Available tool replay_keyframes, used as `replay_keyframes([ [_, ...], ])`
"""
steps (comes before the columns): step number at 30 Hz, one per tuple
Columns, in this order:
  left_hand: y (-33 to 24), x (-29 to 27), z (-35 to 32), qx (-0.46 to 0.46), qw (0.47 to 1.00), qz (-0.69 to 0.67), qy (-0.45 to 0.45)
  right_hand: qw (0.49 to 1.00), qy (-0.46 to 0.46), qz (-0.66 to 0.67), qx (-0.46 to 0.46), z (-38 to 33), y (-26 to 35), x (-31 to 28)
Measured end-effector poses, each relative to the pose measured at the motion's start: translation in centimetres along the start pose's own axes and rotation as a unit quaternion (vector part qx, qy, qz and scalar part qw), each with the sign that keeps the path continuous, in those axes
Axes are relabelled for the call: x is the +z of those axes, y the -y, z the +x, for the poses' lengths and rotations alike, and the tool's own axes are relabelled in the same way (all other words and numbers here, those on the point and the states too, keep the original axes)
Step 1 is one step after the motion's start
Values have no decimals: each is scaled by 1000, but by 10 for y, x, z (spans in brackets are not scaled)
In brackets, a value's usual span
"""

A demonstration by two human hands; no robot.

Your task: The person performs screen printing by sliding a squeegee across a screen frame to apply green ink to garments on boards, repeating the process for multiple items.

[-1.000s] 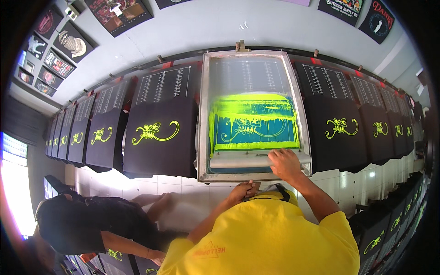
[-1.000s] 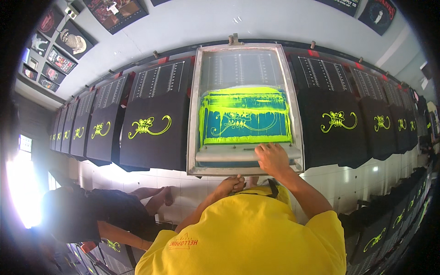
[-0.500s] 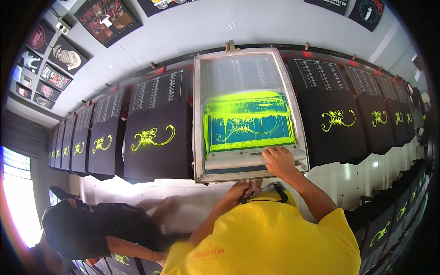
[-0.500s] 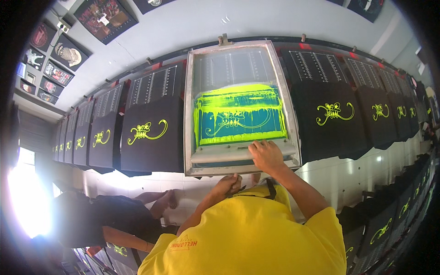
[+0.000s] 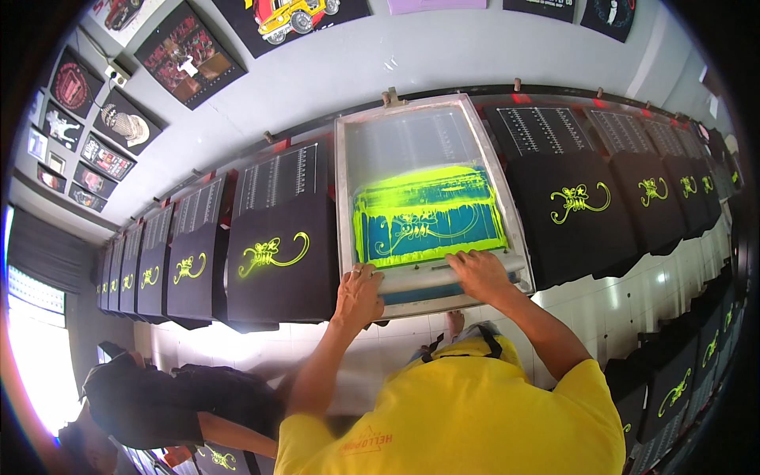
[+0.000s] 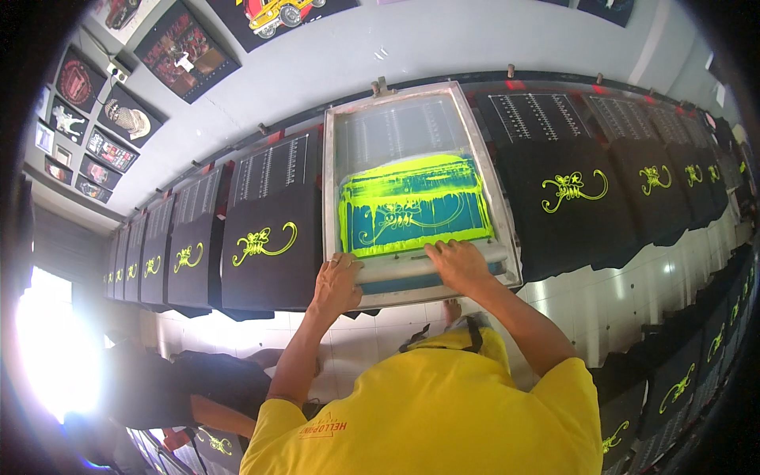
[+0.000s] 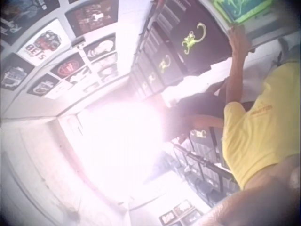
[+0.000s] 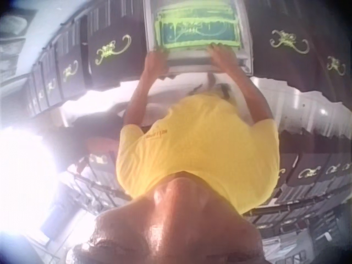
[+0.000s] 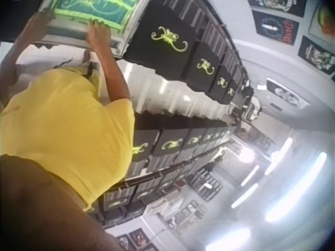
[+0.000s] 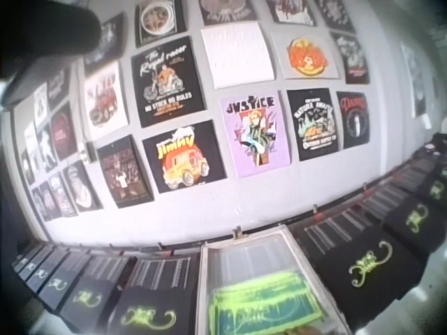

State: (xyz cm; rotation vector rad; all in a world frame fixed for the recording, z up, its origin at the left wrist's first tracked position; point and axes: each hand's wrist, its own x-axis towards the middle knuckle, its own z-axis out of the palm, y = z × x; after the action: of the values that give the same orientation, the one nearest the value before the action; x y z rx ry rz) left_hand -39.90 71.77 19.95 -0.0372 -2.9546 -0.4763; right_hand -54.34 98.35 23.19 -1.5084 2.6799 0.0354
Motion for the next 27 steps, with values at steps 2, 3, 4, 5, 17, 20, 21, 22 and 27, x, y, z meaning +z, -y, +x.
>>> replay_keyframes([
  [2, 3, 7, 4, -13, 999, -23, 40, 998, -43, 38, -17, -7, -7, 1],
  [3, 2, 9, 4, -28, 998, -30, 57, 996, -65, 58, -25, -13, -12, 2],
  [4, 1, 9, 3, -44, 996, -36, 74, 995, -87, 37, -13, -23, -20, 1],
  [5, 1, 9, 1, -38, 997, -43, 57, 994, -108, 17, -4, -34, -30, -1],
  [17, -5, 19, -2, -72, 994, -77, -9, 992, -114, 38, 43, -54, -63, 23],
  [20, -6, 24, 1, -24, 995, -68, -68, 987, -147, 33, 57, -59, -59, 21],
  [21, -5, 28, -2, -2, 993, -60, -104, 985, -157, 35, 57, -60, -58, 22],
  [22, -6, 31, -5, 0, 991, -66, -114, 985, -154, 45, 56, -61, -57, 21],
  [27, -19, 34, -30, -52, 990, -84, -96, 990, -116, 46, 66, -78, -43, 32],
])
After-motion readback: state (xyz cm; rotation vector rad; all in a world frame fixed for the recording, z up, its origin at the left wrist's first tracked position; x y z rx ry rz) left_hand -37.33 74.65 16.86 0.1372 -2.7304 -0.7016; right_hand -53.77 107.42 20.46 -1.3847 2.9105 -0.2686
